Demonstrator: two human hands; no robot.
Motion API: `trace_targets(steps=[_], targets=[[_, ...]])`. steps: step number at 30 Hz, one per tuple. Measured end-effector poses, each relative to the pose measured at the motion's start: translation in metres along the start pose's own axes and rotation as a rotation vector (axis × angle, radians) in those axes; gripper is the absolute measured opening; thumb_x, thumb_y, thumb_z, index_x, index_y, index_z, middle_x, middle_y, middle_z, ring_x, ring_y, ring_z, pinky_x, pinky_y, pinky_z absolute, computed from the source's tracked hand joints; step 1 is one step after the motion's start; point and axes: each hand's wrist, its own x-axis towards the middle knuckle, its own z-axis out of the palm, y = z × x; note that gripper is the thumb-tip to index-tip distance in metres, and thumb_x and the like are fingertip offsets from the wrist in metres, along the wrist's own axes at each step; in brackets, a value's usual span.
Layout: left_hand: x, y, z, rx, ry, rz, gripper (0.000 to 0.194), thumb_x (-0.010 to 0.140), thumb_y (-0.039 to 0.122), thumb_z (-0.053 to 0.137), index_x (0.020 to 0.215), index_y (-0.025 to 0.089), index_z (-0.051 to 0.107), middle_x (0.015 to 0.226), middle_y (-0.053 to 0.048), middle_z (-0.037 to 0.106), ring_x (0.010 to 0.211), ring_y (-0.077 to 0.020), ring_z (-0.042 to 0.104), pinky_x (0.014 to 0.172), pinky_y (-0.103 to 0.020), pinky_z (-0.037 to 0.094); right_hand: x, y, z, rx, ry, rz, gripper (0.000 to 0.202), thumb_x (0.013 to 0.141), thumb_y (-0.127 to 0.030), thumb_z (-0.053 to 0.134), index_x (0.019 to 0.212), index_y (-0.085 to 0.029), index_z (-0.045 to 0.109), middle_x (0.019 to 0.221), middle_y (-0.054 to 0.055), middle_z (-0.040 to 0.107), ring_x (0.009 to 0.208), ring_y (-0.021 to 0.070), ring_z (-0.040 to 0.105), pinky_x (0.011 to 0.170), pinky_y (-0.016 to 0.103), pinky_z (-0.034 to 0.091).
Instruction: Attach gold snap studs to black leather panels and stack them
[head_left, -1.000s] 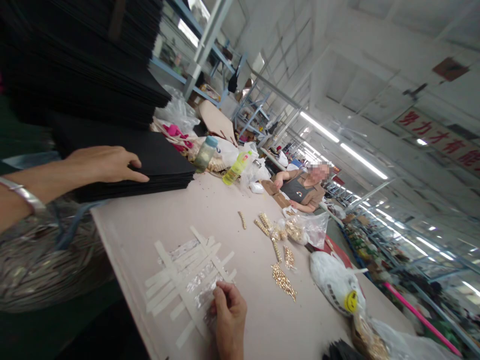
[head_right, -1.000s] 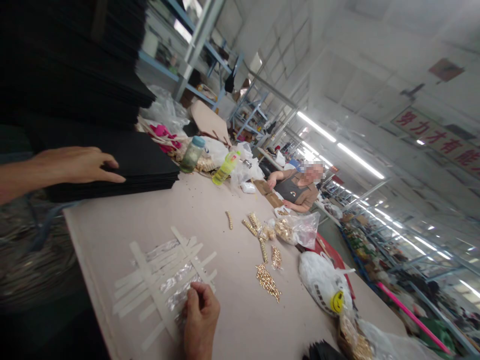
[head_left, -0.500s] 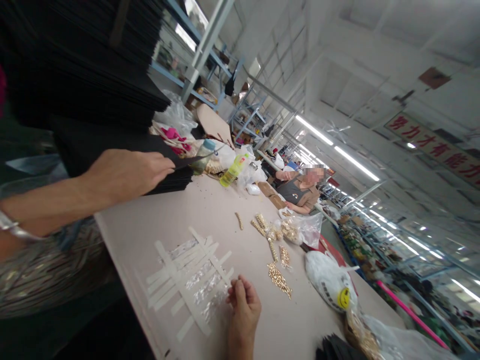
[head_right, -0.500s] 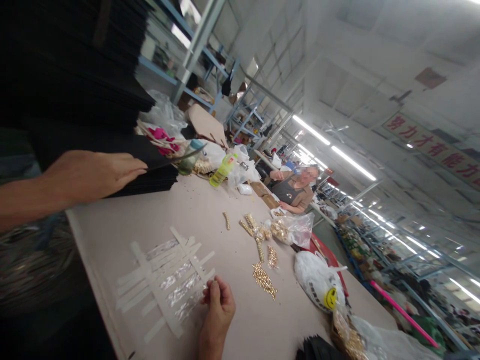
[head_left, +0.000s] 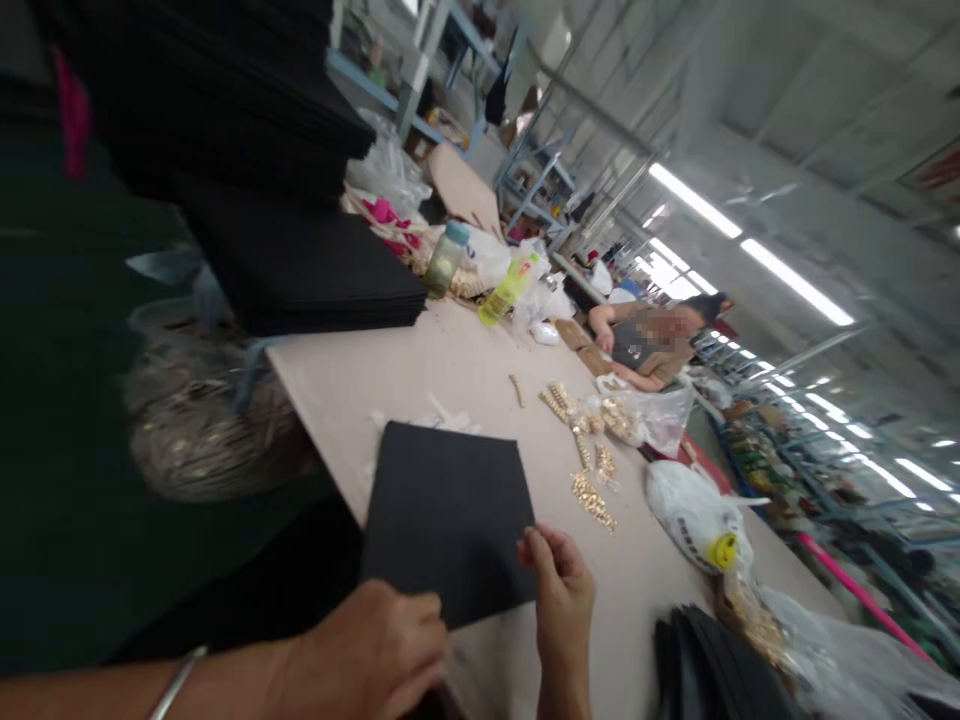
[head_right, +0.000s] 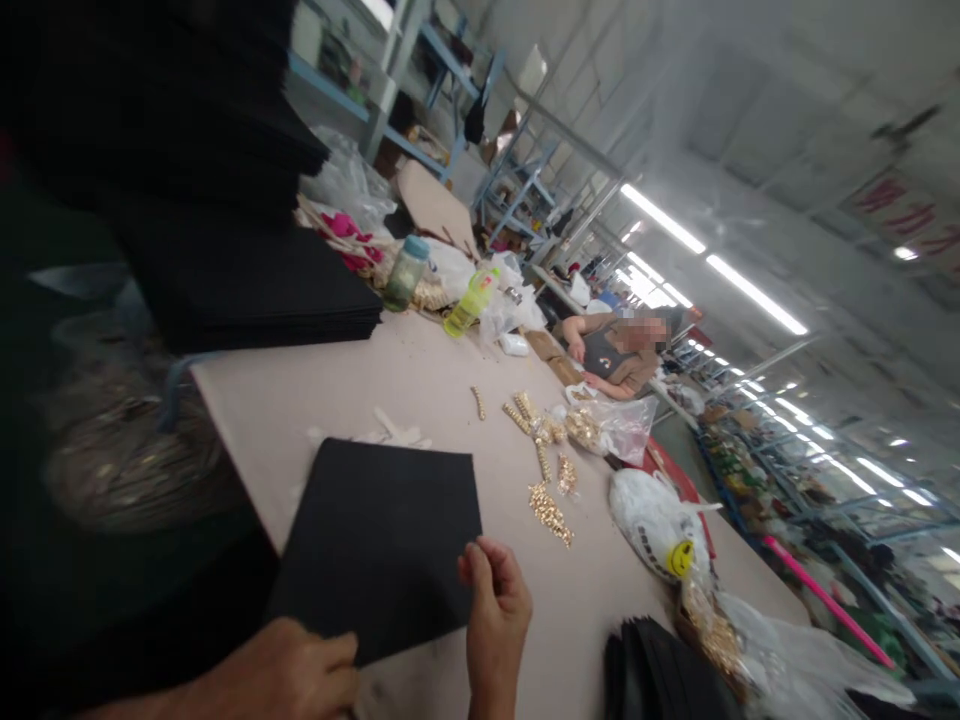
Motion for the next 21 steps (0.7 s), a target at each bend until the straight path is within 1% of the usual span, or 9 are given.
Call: trace_targets(steps=[2,3,6,8,9,11,16,19,21], targets=[[-0.012,-0.010,-0.005,-0.246,0.114,-0.093,0.016,0.093,0.020,0.055,0.090,0.022,0.071,0.089,-0.003,0.073,0.077,-0.0181,0.070,0.067,-0.026,0.049,-0.008,0.014,0.005,-0.049,-0.032,0.042,0.043,0.071,-0.050,0.083,0.094,-0.015,0.075,0.079,0.002,0.073,0.071,0.0161,0.069,0.068,0.028,0.058],[-0.018,-0.020,-0.008,-0.359,0.190,-0.187,0.018,0.095,0.025,0.054,0.088,0.022,0.070,0.086,-0.001,0.071,0.076,-0.0163,0.069,0.068,-0.024,0.048,-0.011,0.021,0.006,-0.050,-0.040,0.073,0.044,0.070,-0.050,0.083,0.096,-0.015,0.075,0.081,0.003,0.074,0.071,0.0162,0.069,0.068,0.028,0.058],[-0.034,-0.053,-0.013,-0.600,0.398,-0.533,0.020,0.090,0.041,0.060,0.093,0.022,0.068,0.075,0.002,0.067,0.067,-0.0149,0.062,0.061,-0.024,0.043,-0.015,0.036,0.008,-0.007,-0.055,0.166,0.050,0.065,-0.048,0.087,0.099,-0.015,0.073,0.086,0.004,0.075,0.072,0.0166,0.071,0.069,0.029,0.059],[-0.042,-0.069,-0.014,-0.723,0.502,-0.672,0.027,0.084,0.046,0.066,0.095,0.021,0.066,0.079,0.002,0.066,0.072,-0.0169,0.062,0.066,-0.026,0.045,-0.015,0.038,0.009,0.032,-0.073,0.215,0.049,0.063,-0.047,0.089,0.098,-0.015,0.073,0.086,0.004,0.075,0.072,0.0165,0.071,0.069,0.029,0.060],[-0.045,-0.074,-0.013,-0.785,0.531,-0.703,0.029,0.081,0.046,0.068,0.095,0.021,0.065,0.083,0.001,0.067,0.077,-0.0181,0.063,0.070,-0.026,0.045,-0.014,0.037,0.010,0.041,-0.094,0.233,0.048,0.063,-0.046,0.089,0.096,-0.015,0.073,0.085,0.004,0.075,0.071,0.0165,0.071,0.069,0.029,0.060],[-0.048,-0.078,-0.012,-0.895,0.538,-0.726,0.032,0.077,0.047,0.072,0.092,0.019,0.066,0.085,-0.001,0.069,0.082,-0.0198,0.064,0.074,-0.028,0.046,-0.010,0.032,0.014,0.027,-0.149,0.246,0.045,0.064,-0.046,0.089,0.093,-0.014,0.074,0.083,0.005,0.075,0.070,0.0166,0.071,0.067,0.028,0.060],[-0.040,-0.075,-0.006,-1.037,0.508,-0.751,0.039,0.072,0.049,0.074,0.093,0.017,0.065,0.078,0.001,0.066,0.071,-0.0172,0.060,0.067,-0.026,0.043,0.004,0.018,0.039,-0.042,-0.225,0.163,0.043,0.064,-0.047,0.088,0.089,-0.015,0.074,0.077,0.002,0.072,0.066,0.0152,0.069,0.061,0.027,0.060],[-0.033,-0.070,-0.004,-1.130,0.493,-0.726,0.034,0.072,0.044,0.073,0.090,0.016,0.064,0.072,0.002,0.063,0.066,-0.0148,0.056,0.063,-0.025,0.040,0.009,0.015,0.056,-0.032,-0.300,0.186,0.043,0.064,-0.047,0.087,0.089,-0.014,0.074,0.076,0.002,0.072,0.064,0.0140,0.068,0.063,0.028,0.060],[-0.028,-0.064,-0.007,-1.198,0.486,-0.691,0.027,0.071,0.039,0.072,0.085,0.017,0.064,0.072,0.003,0.063,0.066,-0.0143,0.056,0.063,-0.025,0.041,0.011,0.014,0.064,-0.039,-0.359,0.228,0.044,0.063,-0.046,0.088,0.088,-0.013,0.074,0.075,0.002,0.072,0.062,0.0137,0.068,0.062,0.027,0.060]])
